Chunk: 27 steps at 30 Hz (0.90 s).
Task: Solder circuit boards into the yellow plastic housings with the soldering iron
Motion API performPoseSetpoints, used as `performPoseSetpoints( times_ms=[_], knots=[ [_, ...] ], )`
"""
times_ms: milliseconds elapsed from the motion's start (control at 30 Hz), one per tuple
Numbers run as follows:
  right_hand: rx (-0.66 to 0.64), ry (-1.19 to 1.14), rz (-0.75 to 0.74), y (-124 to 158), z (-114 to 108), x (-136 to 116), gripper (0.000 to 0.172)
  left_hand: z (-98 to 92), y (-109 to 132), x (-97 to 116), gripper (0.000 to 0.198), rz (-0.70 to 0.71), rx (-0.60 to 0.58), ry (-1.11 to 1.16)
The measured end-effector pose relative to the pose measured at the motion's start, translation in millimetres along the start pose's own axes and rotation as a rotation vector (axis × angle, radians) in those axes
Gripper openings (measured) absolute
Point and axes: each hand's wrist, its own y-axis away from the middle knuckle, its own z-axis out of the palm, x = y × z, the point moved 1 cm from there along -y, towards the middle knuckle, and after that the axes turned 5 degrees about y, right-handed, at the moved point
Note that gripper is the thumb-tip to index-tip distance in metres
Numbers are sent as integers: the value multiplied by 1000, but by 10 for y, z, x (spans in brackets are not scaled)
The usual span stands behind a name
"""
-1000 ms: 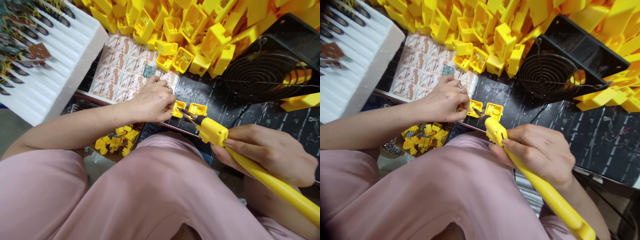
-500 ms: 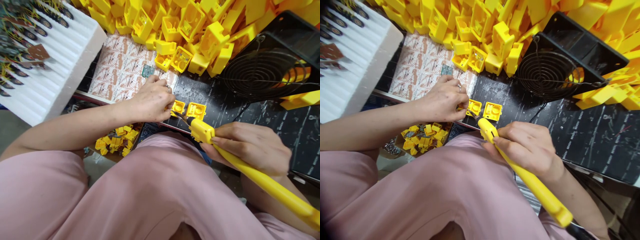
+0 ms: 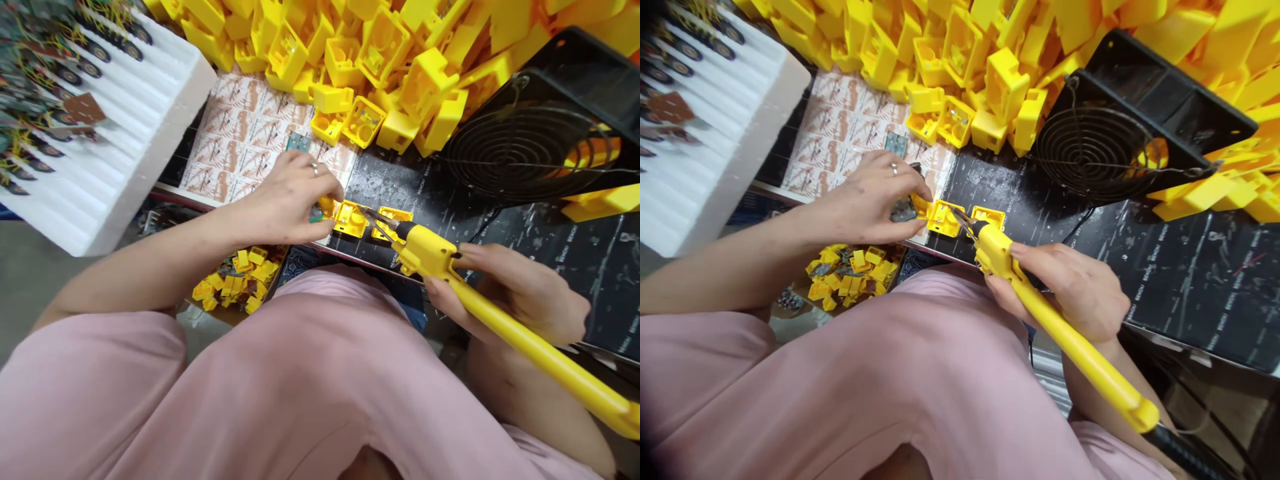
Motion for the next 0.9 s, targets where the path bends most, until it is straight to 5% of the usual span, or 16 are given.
performPoseSetpoints(
  times_ms=[200,400,633,900],
  knots=[
    [248,-32,52,190,133,15,61,116,185,-108,23,-46,166,155],
    [245,-133,115,155,133,-71,35,197,127,-36,23,-86,259,141],
    [197,-60,97,206,132,0,43,244,11,80,23,-121,212,0],
    [123,-55,-144,47,165,-40,27,263,-70,131,20,-101,229,-88]
  ],
)
